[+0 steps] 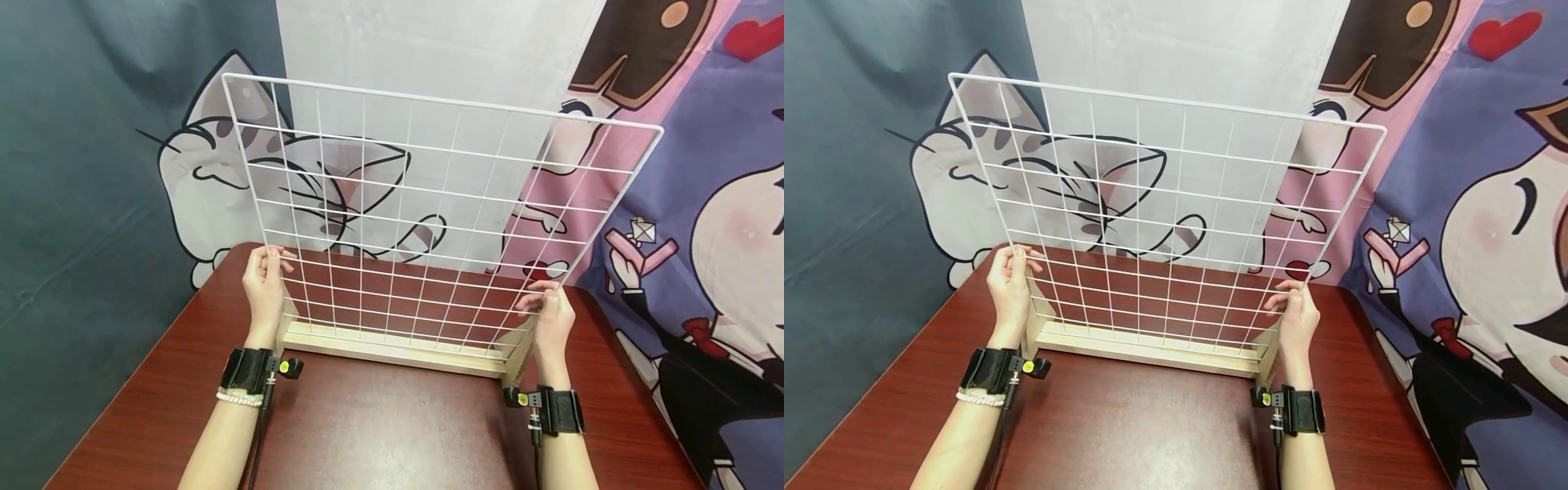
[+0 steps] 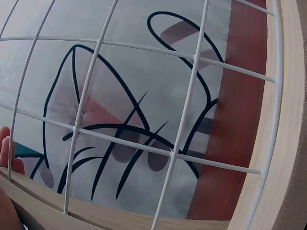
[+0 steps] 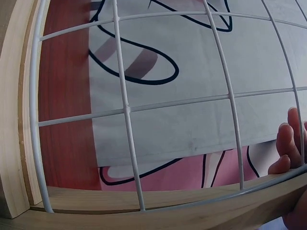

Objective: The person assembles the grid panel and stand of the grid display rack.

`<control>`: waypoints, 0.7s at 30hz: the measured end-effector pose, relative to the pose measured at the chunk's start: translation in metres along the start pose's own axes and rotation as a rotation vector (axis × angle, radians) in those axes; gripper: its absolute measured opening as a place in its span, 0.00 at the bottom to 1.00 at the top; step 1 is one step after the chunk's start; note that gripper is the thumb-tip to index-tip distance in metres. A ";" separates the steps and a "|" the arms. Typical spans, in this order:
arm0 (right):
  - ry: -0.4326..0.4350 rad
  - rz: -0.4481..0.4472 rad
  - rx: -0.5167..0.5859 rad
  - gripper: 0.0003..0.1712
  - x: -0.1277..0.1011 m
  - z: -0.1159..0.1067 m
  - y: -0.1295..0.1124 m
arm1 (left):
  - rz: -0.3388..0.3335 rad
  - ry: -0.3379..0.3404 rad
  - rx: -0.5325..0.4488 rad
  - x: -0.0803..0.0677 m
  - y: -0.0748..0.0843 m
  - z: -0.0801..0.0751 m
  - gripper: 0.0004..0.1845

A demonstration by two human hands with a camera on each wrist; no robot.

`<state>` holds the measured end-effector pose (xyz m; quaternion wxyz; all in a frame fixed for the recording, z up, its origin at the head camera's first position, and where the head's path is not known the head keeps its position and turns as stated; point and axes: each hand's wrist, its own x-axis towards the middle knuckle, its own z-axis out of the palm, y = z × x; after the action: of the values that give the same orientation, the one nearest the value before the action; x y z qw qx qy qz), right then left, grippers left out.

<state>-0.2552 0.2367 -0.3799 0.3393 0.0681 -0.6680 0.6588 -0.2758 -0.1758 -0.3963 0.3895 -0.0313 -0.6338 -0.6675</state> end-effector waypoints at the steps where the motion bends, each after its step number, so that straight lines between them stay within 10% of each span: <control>1: 0.001 0.003 -0.009 0.17 0.000 0.000 0.000 | 0.002 -0.001 0.001 0.000 0.000 0.000 0.16; 21: 0.058 0.067 -0.124 0.19 0.004 -0.007 0.018 | 0.070 -0.013 0.054 -0.001 -0.002 0.002 0.15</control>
<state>-0.2656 0.2465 -0.3934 0.3398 0.0052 -0.6992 0.6290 -0.2771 -0.1741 -0.3985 0.4092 -0.0474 -0.6526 -0.6359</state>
